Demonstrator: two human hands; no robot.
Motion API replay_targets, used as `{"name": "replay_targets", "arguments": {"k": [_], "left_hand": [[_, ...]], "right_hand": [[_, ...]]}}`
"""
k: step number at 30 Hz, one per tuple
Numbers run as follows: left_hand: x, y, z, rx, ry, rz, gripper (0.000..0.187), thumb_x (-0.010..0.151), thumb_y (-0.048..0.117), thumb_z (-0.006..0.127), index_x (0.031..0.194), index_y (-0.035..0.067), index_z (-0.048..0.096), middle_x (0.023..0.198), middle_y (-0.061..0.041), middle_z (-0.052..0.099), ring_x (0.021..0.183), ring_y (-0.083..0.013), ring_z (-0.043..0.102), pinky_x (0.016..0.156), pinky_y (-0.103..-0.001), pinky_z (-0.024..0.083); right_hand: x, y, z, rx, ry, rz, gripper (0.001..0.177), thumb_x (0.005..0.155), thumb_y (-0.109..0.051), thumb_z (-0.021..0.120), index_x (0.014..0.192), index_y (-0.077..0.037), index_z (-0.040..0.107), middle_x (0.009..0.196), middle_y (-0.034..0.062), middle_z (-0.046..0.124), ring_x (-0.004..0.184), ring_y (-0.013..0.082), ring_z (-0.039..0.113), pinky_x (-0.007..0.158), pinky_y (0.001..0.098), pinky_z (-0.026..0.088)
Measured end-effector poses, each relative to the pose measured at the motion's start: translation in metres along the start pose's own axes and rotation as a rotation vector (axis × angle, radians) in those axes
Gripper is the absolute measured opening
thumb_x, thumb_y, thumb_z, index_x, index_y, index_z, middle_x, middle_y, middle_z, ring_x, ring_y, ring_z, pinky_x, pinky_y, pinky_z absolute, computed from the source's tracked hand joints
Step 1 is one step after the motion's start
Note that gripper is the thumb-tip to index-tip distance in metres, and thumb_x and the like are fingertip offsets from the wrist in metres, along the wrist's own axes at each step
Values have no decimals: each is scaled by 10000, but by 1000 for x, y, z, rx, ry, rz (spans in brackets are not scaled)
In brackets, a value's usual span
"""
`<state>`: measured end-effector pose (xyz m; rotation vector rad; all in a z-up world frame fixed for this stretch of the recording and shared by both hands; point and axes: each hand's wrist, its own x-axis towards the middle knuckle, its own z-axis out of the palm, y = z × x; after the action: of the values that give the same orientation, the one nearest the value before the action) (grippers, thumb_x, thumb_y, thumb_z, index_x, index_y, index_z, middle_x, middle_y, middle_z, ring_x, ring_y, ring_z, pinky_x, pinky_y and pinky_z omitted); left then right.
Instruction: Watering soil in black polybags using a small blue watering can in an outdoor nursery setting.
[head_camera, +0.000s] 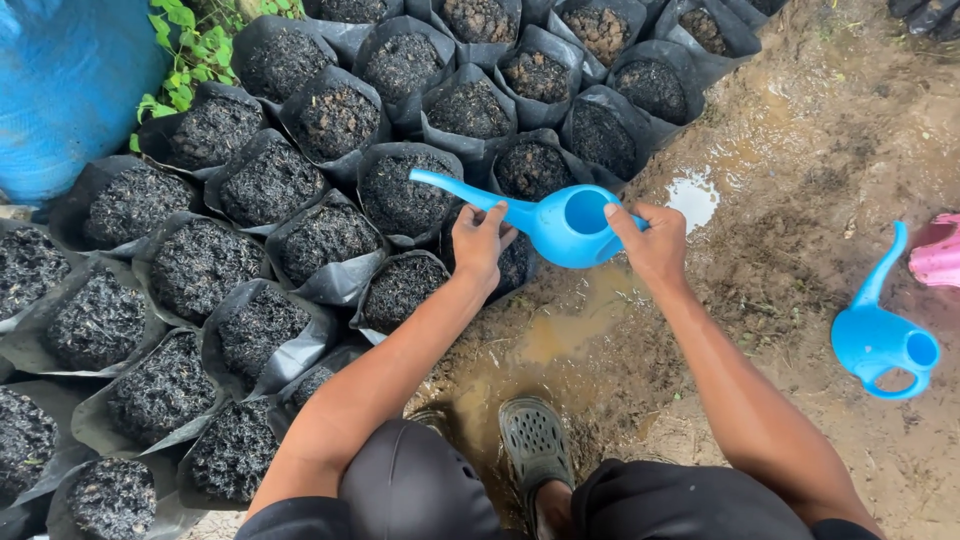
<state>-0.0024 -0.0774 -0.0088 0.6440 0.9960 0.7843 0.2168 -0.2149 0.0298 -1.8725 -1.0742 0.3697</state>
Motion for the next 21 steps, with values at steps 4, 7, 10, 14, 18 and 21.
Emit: {"name": "replay_targets", "arguments": {"k": [4, 7, 10, 14, 18, 21], "left_hand": [[-4, -1, 0, -22, 32, -8, 288, 1035, 190, 712, 1158, -11, 546, 1042, -137, 500, 1005, -283, 665, 1032, -588, 639], [-9, 0, -3, 0, -2, -5, 281, 1052, 187, 690, 1150, -17, 523, 1047, -137, 493, 1012, -286, 667, 1060, -598, 632], [-13, -2, -5, 8, 10, -16, 305, 1048, 194, 697, 1167, -25, 521, 1054, -142, 487, 1020, -293, 661, 1056, -592, 631], [-17, -2, -7, 39, -23, -33, 345, 1078, 189, 648, 1270, -49, 490, 1108, -157, 477, 1060, -285, 653, 1109, -579, 611], [-23, 1, -9, 50, -51, -39, 421, 1091, 188, 626, 1349, -88, 440, 1136, -165, 462, 1058, -269, 645, 1139, -581, 598], [-24, -1, -10, 47, -42, -40, 412, 1084, 189, 633, 1328, -84, 445, 1134, -168, 456, 1077, -282, 646, 1138, -576, 595]], "right_hand": [[-2, -1, 0, 8, -5, -4, 609, 1018, -349, 792, 529, -163, 478, 404, -17, 294, 470, 76, 293, 511, 265, 283], [-6, -3, -1, 17, -2, 4, 627, 1011, -380, 799, 523, -184, 458, 410, -33, 292, 488, 65, 288, 518, 254, 276], [-11, -7, -1, 6, -7, 1, 620, 1014, -344, 788, 531, -169, 441, 416, -25, 287, 497, 65, 293, 515, 262, 275], [-18, -14, -2, 18, -7, -8, 630, 1017, -337, 784, 526, -175, 424, 411, -22, 269, 494, 61, 281, 503, 259, 274], [-22, -12, -2, 29, 3, -14, 622, 1020, -327, 790, 533, -166, 439, 402, -15, 290, 483, 60, 296, 501, 262, 280], [-25, -12, -3, 31, -3, -12, 633, 1022, -335, 789, 526, -166, 434, 392, -19, 305, 465, 60, 304, 494, 256, 283]]}}
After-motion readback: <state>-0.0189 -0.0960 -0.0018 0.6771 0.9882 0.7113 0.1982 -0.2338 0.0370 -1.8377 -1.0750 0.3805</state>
